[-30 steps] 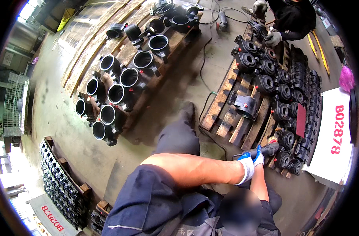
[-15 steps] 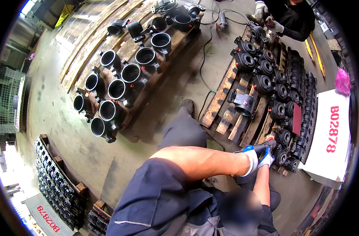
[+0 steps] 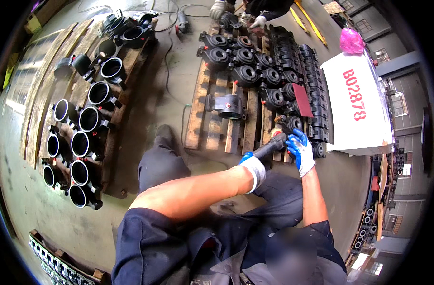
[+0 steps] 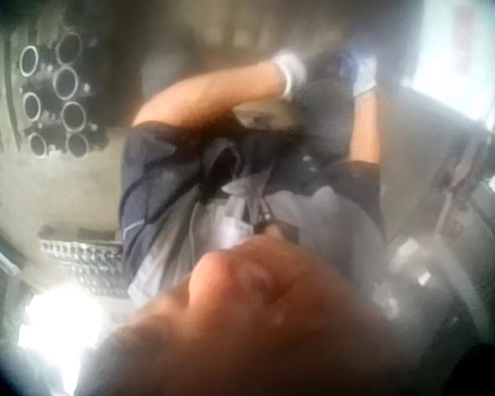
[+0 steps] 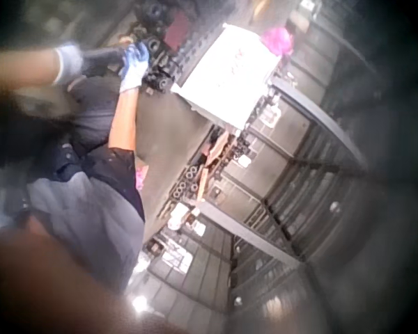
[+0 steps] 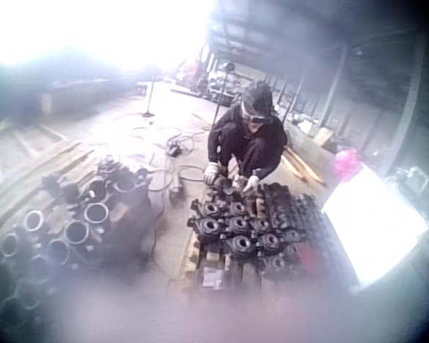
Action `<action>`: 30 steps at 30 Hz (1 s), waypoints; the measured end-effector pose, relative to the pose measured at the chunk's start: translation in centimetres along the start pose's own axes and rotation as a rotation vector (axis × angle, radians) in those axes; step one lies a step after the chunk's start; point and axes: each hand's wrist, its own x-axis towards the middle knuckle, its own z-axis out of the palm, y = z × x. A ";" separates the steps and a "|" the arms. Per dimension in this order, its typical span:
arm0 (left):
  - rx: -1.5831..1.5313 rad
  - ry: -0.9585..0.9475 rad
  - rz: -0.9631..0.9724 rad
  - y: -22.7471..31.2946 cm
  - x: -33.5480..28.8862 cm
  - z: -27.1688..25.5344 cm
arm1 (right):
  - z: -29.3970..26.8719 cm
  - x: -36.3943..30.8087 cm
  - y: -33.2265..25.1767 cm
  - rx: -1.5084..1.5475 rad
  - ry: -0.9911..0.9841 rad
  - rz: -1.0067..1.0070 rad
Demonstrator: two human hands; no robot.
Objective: The person uses an angle grinder with a wire brush attachment to clean and polish various black metal components resting on a wooden pallet.
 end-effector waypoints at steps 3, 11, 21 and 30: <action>0.012 -0.021 -0.029 -0.1 -0.6 -0.4 | 0.8 -1.1 -2.0 -0.178 -0.123 -0.036; -0.218 -0.048 0.112 4.7 2.9 2.5 | 1.7 -2.4 -2.4 -0.684 -0.277 0.004; -0.883 -0.367 0.201 1.9 2.4 1.2 | 5.9 -1.8 -3.4 -1.168 -0.484 -0.323; -0.909 -0.296 0.072 4.3 2.2 2.4 | 7.2 -2.1 -4.3 -1.159 -0.507 -0.312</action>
